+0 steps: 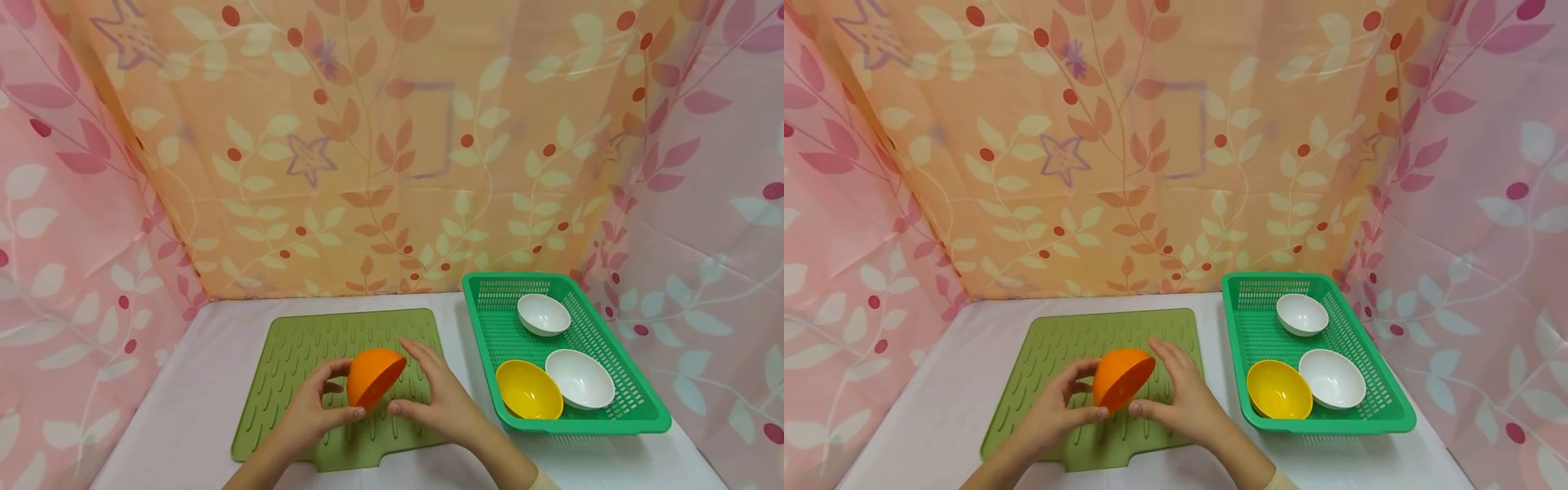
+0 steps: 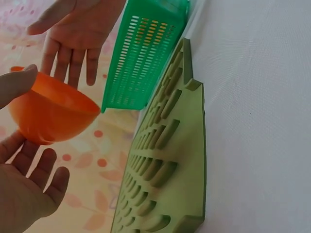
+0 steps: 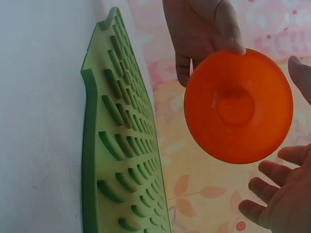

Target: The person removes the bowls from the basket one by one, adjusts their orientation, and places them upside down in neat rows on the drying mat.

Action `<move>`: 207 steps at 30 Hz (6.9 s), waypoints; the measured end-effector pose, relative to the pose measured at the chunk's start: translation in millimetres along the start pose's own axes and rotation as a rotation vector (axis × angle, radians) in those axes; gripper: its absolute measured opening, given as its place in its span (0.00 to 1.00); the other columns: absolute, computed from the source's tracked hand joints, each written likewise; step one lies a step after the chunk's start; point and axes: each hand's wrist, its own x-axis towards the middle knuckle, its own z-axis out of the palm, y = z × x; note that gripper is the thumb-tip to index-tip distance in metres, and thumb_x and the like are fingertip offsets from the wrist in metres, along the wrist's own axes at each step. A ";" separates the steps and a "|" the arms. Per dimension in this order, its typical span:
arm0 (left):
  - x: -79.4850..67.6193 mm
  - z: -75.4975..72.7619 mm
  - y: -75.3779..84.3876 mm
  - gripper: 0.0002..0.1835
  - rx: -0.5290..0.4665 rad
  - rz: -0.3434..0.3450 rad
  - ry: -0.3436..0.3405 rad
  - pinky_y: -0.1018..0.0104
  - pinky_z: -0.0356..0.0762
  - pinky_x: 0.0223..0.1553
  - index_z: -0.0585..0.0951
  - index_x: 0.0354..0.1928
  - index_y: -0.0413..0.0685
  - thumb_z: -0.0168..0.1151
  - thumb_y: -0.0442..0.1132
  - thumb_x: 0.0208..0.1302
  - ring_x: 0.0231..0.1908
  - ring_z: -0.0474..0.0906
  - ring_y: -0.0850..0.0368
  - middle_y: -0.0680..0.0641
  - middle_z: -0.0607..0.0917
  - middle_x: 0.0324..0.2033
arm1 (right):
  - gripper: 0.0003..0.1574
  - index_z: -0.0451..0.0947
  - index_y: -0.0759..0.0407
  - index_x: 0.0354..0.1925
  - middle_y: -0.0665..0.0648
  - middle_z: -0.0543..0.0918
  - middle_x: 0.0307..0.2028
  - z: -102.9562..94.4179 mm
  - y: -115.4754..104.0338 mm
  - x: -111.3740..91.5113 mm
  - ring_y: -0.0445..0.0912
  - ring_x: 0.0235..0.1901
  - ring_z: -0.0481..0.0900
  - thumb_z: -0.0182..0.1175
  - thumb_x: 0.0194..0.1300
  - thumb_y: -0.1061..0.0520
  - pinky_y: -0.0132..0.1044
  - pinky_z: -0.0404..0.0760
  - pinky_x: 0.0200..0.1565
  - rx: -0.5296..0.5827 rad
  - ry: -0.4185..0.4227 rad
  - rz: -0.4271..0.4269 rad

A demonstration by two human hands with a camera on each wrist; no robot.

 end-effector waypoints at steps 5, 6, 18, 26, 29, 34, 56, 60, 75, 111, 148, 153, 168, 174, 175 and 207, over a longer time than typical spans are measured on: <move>0.0 0.0 -0.3 0.40 0.104 0.086 0.027 0.58 0.73 0.61 0.77 0.61 0.72 0.86 0.44 0.43 0.60 0.73 0.52 0.62 0.77 0.60 | 0.57 0.58 0.33 0.77 0.43 0.62 0.76 -0.3 1.5 1.1 0.51 0.77 0.58 0.75 0.57 0.36 0.68 0.61 0.70 0.045 -0.008 0.066; 0.0 -0.1 -0.9 0.41 0.126 0.113 0.031 0.59 0.73 0.61 0.77 0.61 0.72 0.86 0.43 0.43 0.60 0.73 0.52 0.63 0.76 0.60 | 0.57 0.58 0.35 0.78 0.44 0.63 0.76 -0.1 2.1 1.3 0.50 0.77 0.59 0.75 0.57 0.37 0.67 0.60 0.71 0.054 -0.012 0.074; -3.6 0.2 -1.4 0.47 0.359 0.411 0.047 0.39 0.74 0.63 0.74 0.65 0.74 0.84 0.31 0.43 0.67 0.67 0.58 0.63 0.72 0.65 | 0.62 0.54 0.51 0.80 0.49 0.69 0.73 0.6 8.9 5.6 0.51 0.72 0.66 0.76 0.59 0.42 0.63 0.64 0.70 0.140 -0.098 0.098; -6.6 0.1 0.2 0.48 0.442 0.550 0.034 0.59 0.77 0.63 0.74 0.66 0.68 0.83 0.28 0.43 0.66 0.65 0.59 0.61 0.72 0.65 | 0.66 0.53 0.51 0.81 0.52 0.66 0.76 1.9 14.1 4.3 0.57 0.69 0.70 0.77 0.55 0.37 0.73 0.62 0.66 0.170 -0.155 0.150; -6.8 -0.4 -0.1 0.47 0.434 0.603 0.028 0.65 0.72 0.65 0.75 0.66 0.64 0.83 0.27 0.43 0.66 0.65 0.56 0.57 0.73 0.65 | 0.68 0.53 0.51 0.81 0.53 0.67 0.75 2.2 14.5 3.9 0.56 0.69 0.70 0.77 0.53 0.36 0.72 0.64 0.65 0.165 -0.166 0.153; -6.1 -1.1 -0.2 0.47 0.450 0.660 0.028 0.68 0.67 0.68 0.75 0.66 0.61 0.82 0.26 0.42 0.66 0.64 0.53 0.54 0.74 0.66 | 0.69 0.53 0.50 0.80 0.54 0.69 0.73 2.4 15.5 4.0 0.56 0.68 0.71 0.78 0.52 0.36 0.74 0.64 0.64 0.162 -0.187 0.155; -9.2 -2.6 4.1 0.52 0.500 0.697 0.023 0.65 0.68 0.68 0.71 0.71 0.61 0.82 0.26 0.43 0.69 0.63 0.54 0.53 0.70 0.71 | 0.63 0.61 0.39 0.76 0.42 0.75 0.67 7.5 17.6 3.4 0.51 0.67 0.71 0.83 0.47 0.43 0.68 0.65 0.66 0.209 -0.123 0.118; -11.9 -3.4 5.9 0.58 0.446 0.494 -0.009 0.43 0.75 0.63 0.62 0.77 0.67 0.82 0.30 0.46 0.72 0.60 0.52 0.55 0.65 0.75 | 0.63 0.62 0.41 0.75 0.41 0.76 0.65 8.8 16.9 2.3 0.51 0.70 0.68 0.84 0.45 0.47 0.71 0.59 0.69 0.245 -0.085 0.096; -10.8 -6.5 5.2 0.59 0.235 0.190 -0.132 0.55 0.71 0.64 0.56 0.78 0.75 0.82 0.57 0.45 0.69 0.65 0.56 0.59 0.65 0.74 | 0.62 0.63 0.31 0.73 0.40 0.75 0.66 11.4 10.6 -0.8 0.46 0.70 0.67 0.85 0.45 0.50 0.69 0.52 0.72 0.311 -0.067 0.068; -4.7 -16.1 15.5 0.57 0.167 0.112 -0.014 0.44 0.70 0.63 0.66 0.73 0.73 0.87 0.55 0.38 0.65 0.69 0.55 0.61 0.73 0.65 | 0.65 0.63 0.35 0.75 0.41 0.68 0.72 24.4 3.7 8.0 0.49 0.73 0.64 0.85 0.42 0.44 0.70 0.60 0.69 0.151 0.049 -0.002; 44.2 -117.5 -36.6 0.50 0.274 0.123 0.042 0.38 0.71 0.61 0.64 0.76 0.58 0.81 0.51 0.53 0.65 0.72 0.45 0.47 0.76 0.68 | 0.65 0.60 0.44 0.78 0.48 0.72 0.70 90.3 6.7 130.7 0.49 0.70 0.68 0.82 0.49 0.42 0.58 0.66 0.70 0.157 -0.088 0.024; 55.8 -131.0 -47.6 0.52 0.292 0.116 0.028 0.36 0.71 0.60 0.63 0.77 0.56 0.81 0.52 0.52 0.63 0.72 0.44 0.46 0.77 0.67 | 0.65 0.60 0.41 0.78 0.47 0.73 0.69 100.8 13.0 148.9 0.48 0.71 0.68 0.82 0.48 0.41 0.59 0.65 0.70 0.145 -0.095 0.046; 82.3 -151.8 -91.2 0.54 0.318 0.026 -0.040 0.31 0.67 0.64 0.62 0.77 0.51 0.81 0.54 0.52 0.67 0.70 0.38 0.42 0.75 0.68 | 0.66 0.58 0.50 0.79 0.52 0.68 0.75 132.9 48.2 180.3 0.51 0.75 0.63 0.80 0.51 0.40 0.58 0.62 0.73 0.043 -0.158 0.067; 91.8 -153.7 -105.4 0.50 0.330 0.018 -0.085 0.27 0.61 0.65 0.66 0.75 0.55 0.81 0.52 0.51 0.66 0.71 0.38 0.43 0.77 0.65 | 0.65 0.59 0.51 0.78 0.54 0.69 0.74 140.7 62.5 185.5 0.52 0.74 0.64 0.80 0.51 0.38 0.56 0.63 0.73 -0.024 -0.166 0.072; 93.1 -154.3 -107.0 0.50 0.331 0.025 -0.091 0.27 0.61 0.66 0.66 0.75 0.55 0.82 0.52 0.51 0.67 0.71 0.38 0.44 0.77 0.65 | 0.65 0.60 0.51 0.78 0.54 0.69 0.74 141.8 63.7 186.1 0.52 0.74 0.65 0.80 0.51 0.37 0.56 0.63 0.73 -0.042 -0.166 0.072; 91.8 -158.0 -115.4 0.57 0.424 -0.120 -0.110 0.31 0.55 0.71 0.64 0.75 0.42 0.86 0.48 0.45 0.73 0.63 0.35 0.35 0.70 0.71 | 0.66 0.64 0.49 0.76 0.52 0.75 0.69 171.7 71.4 185.5 0.52 0.68 0.67 0.81 0.45 0.32 0.55 0.58 0.69 -0.306 -0.126 0.041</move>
